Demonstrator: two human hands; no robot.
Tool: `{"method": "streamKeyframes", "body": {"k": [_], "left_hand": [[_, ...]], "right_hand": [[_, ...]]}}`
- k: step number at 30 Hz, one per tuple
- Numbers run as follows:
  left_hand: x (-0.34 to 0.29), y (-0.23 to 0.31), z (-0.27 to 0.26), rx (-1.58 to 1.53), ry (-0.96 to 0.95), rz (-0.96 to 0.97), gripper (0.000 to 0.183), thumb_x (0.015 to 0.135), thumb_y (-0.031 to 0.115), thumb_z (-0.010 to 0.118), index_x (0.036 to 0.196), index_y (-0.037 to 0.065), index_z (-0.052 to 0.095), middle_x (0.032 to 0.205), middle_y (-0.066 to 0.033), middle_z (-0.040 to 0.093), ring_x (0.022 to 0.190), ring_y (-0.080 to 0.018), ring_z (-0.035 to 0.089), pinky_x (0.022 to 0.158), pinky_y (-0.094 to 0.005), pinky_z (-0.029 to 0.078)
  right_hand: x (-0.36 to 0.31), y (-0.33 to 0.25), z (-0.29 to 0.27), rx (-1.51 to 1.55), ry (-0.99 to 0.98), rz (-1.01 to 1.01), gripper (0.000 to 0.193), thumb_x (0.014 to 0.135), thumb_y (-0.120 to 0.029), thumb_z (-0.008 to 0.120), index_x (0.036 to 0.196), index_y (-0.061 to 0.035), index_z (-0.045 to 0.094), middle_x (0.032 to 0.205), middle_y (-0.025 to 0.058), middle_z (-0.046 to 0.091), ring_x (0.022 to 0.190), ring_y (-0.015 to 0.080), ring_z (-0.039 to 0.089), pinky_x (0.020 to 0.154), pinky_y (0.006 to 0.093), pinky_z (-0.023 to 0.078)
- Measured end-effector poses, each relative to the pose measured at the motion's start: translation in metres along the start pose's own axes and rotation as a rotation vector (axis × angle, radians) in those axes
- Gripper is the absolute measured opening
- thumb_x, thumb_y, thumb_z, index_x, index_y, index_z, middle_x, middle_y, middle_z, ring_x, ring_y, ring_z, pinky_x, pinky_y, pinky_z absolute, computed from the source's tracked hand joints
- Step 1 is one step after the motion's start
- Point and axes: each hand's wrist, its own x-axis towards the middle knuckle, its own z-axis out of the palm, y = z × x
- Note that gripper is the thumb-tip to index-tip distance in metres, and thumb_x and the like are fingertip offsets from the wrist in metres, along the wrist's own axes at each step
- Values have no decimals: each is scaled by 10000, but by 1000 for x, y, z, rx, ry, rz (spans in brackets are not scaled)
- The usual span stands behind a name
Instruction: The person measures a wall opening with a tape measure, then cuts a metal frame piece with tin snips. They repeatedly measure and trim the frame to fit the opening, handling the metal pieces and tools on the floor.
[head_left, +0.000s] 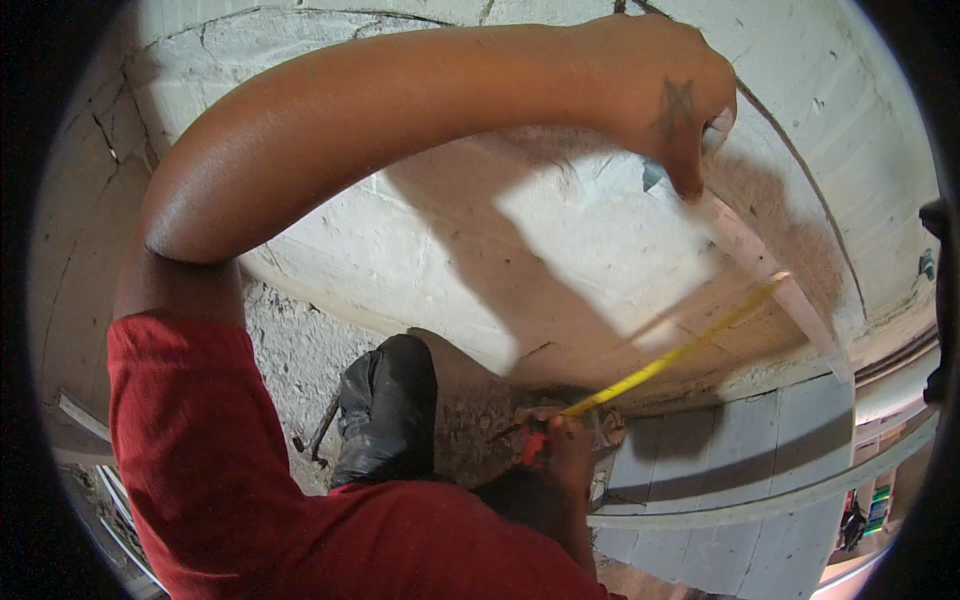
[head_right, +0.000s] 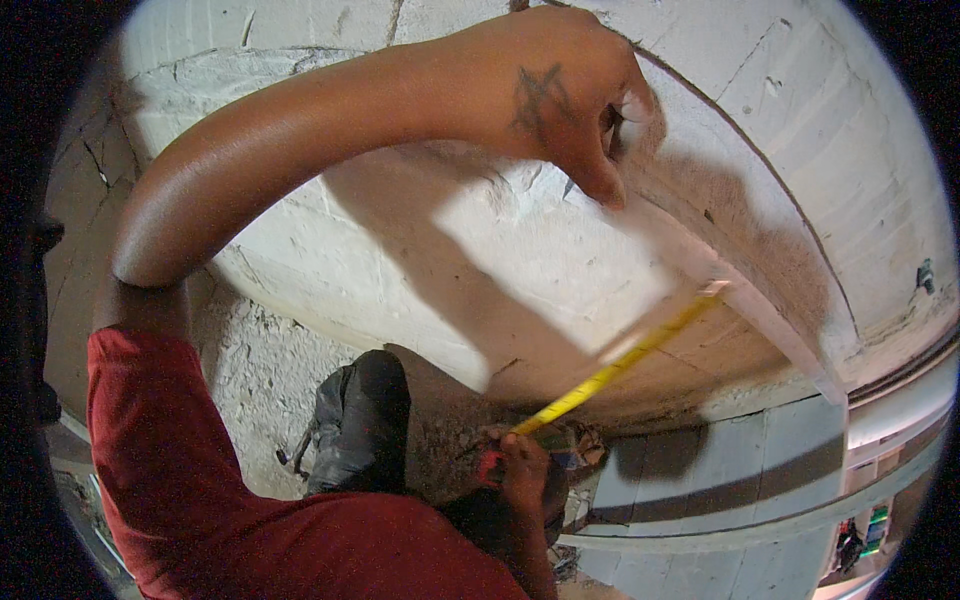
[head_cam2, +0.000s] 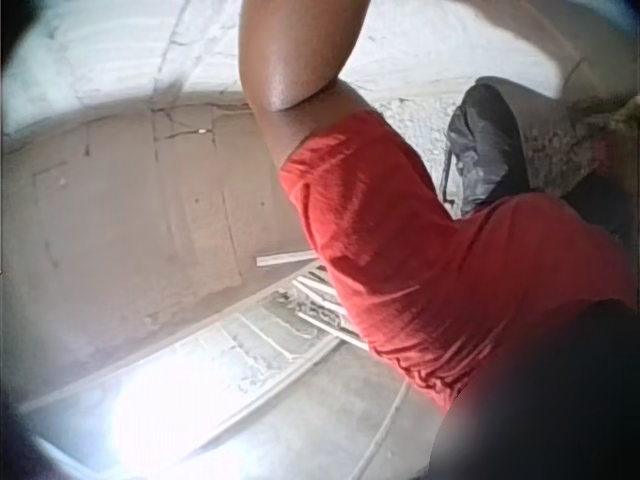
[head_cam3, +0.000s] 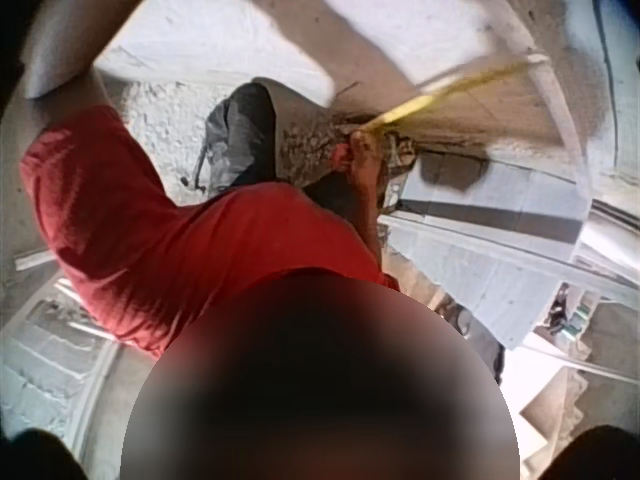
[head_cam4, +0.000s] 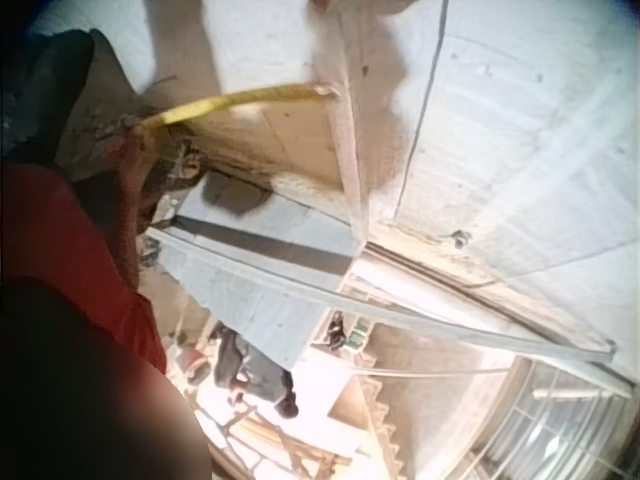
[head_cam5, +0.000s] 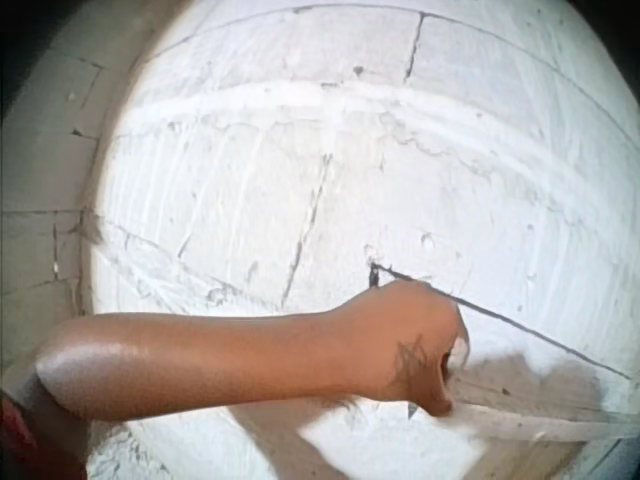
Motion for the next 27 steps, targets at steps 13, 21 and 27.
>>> {"method": "streamKeyframes", "body": {"k": [13, 21, 27], "left_hand": [[0, 5, -15, -202, -116, -72, 348, 665, 318, 797, 796, 13, 692, 804, -211, 682, 777, -359, 659, 712, -421, 511], [1, 2, -9, -156, -64, -95, 374, 653, 347, 801, 766, 10, 687, 763, -213, 673, 751, -378, 651, 698, -425, 508], [-3, 13, -13, -124, -64, -180, 398, 650, 358, 805, 762, -5, 685, 759, -201, 675, 758, -360, 657, 707, -408, 511]], "right_hand": [[53, 57, 73, 139, 51, 24, 318, 984, -292, 526, 890, -8, 631, 746, 8, 548, 681, 85, 451, 616, 268, 376], [77, 33, 88, 356, 21, 20, 344, 998, -301, 504, 988, 0, 671, 829, 25, 618, 714, 85, 496, 663, 262, 417], [85, 32, 95, 369, 52, -4, 325, 998, -276, 509, 990, 6, 672, 810, 9, 602, 695, 86, 482, 637, 250, 408]]}}
